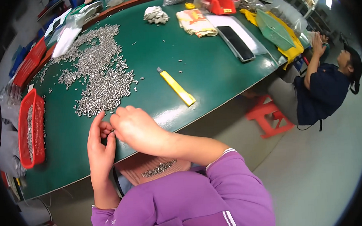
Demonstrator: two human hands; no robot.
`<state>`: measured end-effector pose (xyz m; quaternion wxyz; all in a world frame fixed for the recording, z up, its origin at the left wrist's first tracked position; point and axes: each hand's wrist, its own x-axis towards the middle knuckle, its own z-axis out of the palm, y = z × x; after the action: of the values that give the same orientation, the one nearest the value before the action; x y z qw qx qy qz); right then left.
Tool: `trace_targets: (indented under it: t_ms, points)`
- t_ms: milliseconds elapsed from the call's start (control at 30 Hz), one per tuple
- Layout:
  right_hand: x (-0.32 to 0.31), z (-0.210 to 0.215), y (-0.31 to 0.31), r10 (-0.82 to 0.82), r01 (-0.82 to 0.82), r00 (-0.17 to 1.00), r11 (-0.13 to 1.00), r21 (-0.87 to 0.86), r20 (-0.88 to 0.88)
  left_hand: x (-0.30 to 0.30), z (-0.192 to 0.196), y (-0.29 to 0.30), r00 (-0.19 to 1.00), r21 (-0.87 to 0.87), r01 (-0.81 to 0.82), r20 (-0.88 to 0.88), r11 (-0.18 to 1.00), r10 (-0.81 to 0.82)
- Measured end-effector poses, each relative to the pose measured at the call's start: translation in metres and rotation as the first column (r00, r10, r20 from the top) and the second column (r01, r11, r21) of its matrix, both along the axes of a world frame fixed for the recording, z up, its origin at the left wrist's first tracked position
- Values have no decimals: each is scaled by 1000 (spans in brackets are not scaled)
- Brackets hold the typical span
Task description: Sorting and inspecting small metal hardware components at a workbench.
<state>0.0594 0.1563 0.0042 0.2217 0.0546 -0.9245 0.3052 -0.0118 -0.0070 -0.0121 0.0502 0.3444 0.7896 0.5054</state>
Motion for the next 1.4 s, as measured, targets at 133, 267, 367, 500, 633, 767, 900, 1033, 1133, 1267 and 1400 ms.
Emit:
trace_targets:
  t_ms: [133,267,367,500,633,767,900,1033,1133,1267,1400]
  points:
    - [3,2,-3,-20,20,1000,1000,7,5,0,4,-3,1000,-19,5,-27,1000,-5]
    - [4,0,1,27,-29,999,999,-37,-45,-2,-1,-2,1000,5,-1,24,1000,1]
    - [4,-1,4,53,-58,997,996,-69,-63,-3,-3,-4,998,-9,-15,62,1000,16]
    - [1,-1,6,81,-85,995,994,-67,-56,-3,5,-5,993,-31,-35,112,999,38]
    - [0,-6,4,45,-48,997,998,-39,-62,-6,2,-6,993,-18,4,120,1000,-2]
    - [-1,-10,0,2,-5,995,1000,-27,-99,-5,4,-6,998,-20,21,52,1000,-20]
    - [1,-11,-5,-51,51,995,999,-5,-87,-5,3,-5,999,-10,26,22,1000,-26]
    - [4,-13,-6,-83,83,992,997,-4,-96,-2,2,-4,999,-14,44,-6,999,-44]
    - [5,-13,-6,-72,70,993,997,-26,-95,0,3,-5,999,-25,34,-12,999,-35]
    - [3,-12,-3,-16,10,998,995,-98,-58,3,6,-8,1000,-4,15,15,1000,-15]
    - [9,-3,6,-23,23,1000,998,-58,11,3,9,-1,999,-9,28,-18,1000,-28]
